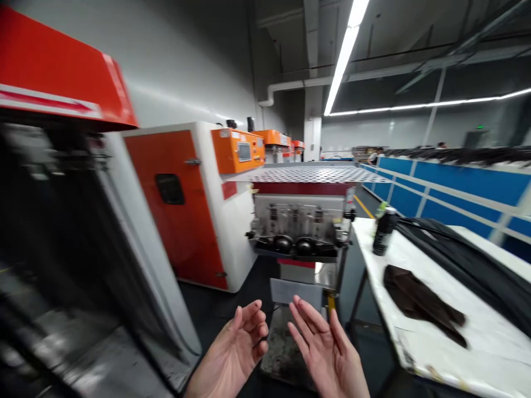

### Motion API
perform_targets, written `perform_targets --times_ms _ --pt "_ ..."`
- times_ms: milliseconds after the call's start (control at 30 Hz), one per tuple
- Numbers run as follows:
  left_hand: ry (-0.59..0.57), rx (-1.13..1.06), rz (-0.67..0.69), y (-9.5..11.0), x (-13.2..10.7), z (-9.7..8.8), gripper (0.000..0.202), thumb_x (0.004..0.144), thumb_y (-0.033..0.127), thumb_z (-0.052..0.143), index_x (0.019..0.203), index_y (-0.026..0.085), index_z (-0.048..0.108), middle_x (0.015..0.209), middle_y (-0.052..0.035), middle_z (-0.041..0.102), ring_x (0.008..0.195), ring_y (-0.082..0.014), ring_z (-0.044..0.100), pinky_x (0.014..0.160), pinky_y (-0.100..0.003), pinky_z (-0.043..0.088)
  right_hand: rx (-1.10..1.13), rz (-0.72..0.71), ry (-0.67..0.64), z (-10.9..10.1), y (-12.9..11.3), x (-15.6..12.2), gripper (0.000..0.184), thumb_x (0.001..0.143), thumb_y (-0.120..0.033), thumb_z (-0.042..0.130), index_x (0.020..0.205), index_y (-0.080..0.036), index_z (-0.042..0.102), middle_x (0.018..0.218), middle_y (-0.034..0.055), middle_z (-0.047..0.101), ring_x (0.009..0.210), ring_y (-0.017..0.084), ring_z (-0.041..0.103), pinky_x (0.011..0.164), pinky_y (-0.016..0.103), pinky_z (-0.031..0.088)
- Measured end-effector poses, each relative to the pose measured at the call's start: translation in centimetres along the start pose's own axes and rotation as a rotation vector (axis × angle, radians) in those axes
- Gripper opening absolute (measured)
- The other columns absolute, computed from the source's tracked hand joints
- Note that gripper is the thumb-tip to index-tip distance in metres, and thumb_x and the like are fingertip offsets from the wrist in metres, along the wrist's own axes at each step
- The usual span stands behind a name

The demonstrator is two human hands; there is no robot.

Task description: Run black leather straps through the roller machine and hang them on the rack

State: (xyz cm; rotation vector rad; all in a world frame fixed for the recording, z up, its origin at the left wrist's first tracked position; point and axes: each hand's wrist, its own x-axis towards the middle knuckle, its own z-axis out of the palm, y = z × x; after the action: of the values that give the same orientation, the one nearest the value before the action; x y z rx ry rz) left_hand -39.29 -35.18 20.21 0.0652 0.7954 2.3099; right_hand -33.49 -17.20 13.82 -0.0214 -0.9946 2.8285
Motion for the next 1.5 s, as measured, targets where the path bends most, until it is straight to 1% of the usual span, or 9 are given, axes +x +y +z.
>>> perform_targets --times_ms 167,267,433,567,733,900,1033,1300,1500 --pt "-0.005 0.235 -0.145 -8.7 8.6 3.2 0.036 0.072 0.041 0.075 0.099 0.017 0.074 0.086 -0.0064 0.07 0.073 -0.0136 0.063 0.062 -0.023 0.052 -0.734 -0.331 0.44 -11.7 -9.8 0.3 0.053 0.086 -0.062 0.054 0.113 -0.02 0.072 0.127 0.0127 0.065 0.128 0.035 0.051 0.115 0.055 0.029" --pt "-0.048 0.399 -0.226 -14.5 14.3 4.9 0.04 0.07 0.045 0.075 0.1 0.018 0.074 0.09 -0.0086 0.07 0.075 -0.016 0.063 0.065 -0.026 0.052 -1.118 -0.56 0.727 -20.5 -15.7 1.3 0.052 0.077 -0.052 0.07 0.119 -0.022 0.069 0.136 0.0102 0.059 0.138 0.035 0.038 0.119 0.054 0.019" --pt "-0.069 0.819 -0.003 -22.9 23.5 8.1 0.037 0.075 0.046 0.068 0.097 0.016 0.073 0.083 -0.0074 0.07 0.067 -0.014 0.06 0.058 -0.025 0.049 -1.268 -0.563 0.634 -29.4 -20.3 2.5 0.041 0.075 -0.035 0.074 0.113 -0.022 0.071 0.135 0.0104 0.06 0.14 0.035 0.035 0.119 0.058 0.017" --pt "-0.101 1.052 -0.041 -27.4 27.8 10.8 0.046 0.079 0.055 0.057 0.078 0.011 0.07 0.067 -0.0046 0.063 0.049 -0.0109 0.052 0.04 -0.022 0.041 -1.245 -0.46 0.627 -28.5 -20.9 1.8 0.03 0.083 -0.039 0.066 0.105 -0.022 0.075 0.126 0.0116 0.066 0.134 0.035 0.044 0.115 0.058 0.027" --pt "-0.094 1.043 -0.154 -29.6 29.0 12.5 0.042 0.077 0.059 0.057 0.073 0.017 0.055 0.053 0.005 0.051 0.033 -0.008 0.042 0.029 -0.02 0.029 -0.886 -0.298 0.588 -24.8 -20.1 0.3 0.034 0.086 -0.047 0.064 0.11 -0.025 0.074 0.128 0.0096 0.065 0.124 0.031 0.055 0.114 0.051 0.033" --pt "-0.038 1.067 0.185 -28.5 29.2 13.1 0.025 0.079 0.042 0.065 0.073 0.018 0.064 0.084 -0.0026 0.061 0.078 -0.0145 0.059 0.069 -0.025 0.049 -0.111 -0.218 0.528 -24.2 -19.5 -0.8 0.047 0.089 -0.058 0.053 0.117 -0.024 0.07 0.139 0.005 0.057 0.139 0.026 0.04 0.119 0.044 0.029" --pt "-0.289 1.057 0.079 -27.7 28.5 13.6 0.025 0.089 0.038 0.054 0.091 0.022 0.073 0.112 -0.0054 0.062 0.106 -0.0183 0.057 0.096 -0.029 0.043 0.257 -0.135 0.451 -24.6 -19.9 -1.3 0.054 0.089 -0.062 0.049 0.118 -0.021 0.07 0.142 0.0048 0.054 0.143 0.022 0.033 0.119 0.038 0.027" --pt "-0.436 1.113 0.138 -28.8 29.6 13.4 0.012 0.079 0.031 0.069 0.082 0.02 0.074 0.092 -0.0035 0.062 0.087 -0.0141 0.058 0.079 -0.026 0.045 0.415 -0.068 0.442 -24.7 -20.0 -1.9 0.039 0.082 -0.055 0.064 0.105 -0.025 0.075 0.131 0.0041 0.063 0.135 0.025 0.046 0.115 0.047 0.035" --pt "-0.339 1.148 0.253 -29.8 28.8 14.4 0.017 0.088 0.03 0.058 0.078 0.018 0.062 0.086 -0.0021 0.061 0.087 -0.0142 0.056 0.081 -0.027 0.043 0.293 -0.137 0.449 -24.9 -18.4 -2.2 0.035 0.081 -0.053 0.067 0.108 -0.032 0.073 0.132 0.0022 0.063 0.134 0.024 0.047 0.114 0.048 0.036"
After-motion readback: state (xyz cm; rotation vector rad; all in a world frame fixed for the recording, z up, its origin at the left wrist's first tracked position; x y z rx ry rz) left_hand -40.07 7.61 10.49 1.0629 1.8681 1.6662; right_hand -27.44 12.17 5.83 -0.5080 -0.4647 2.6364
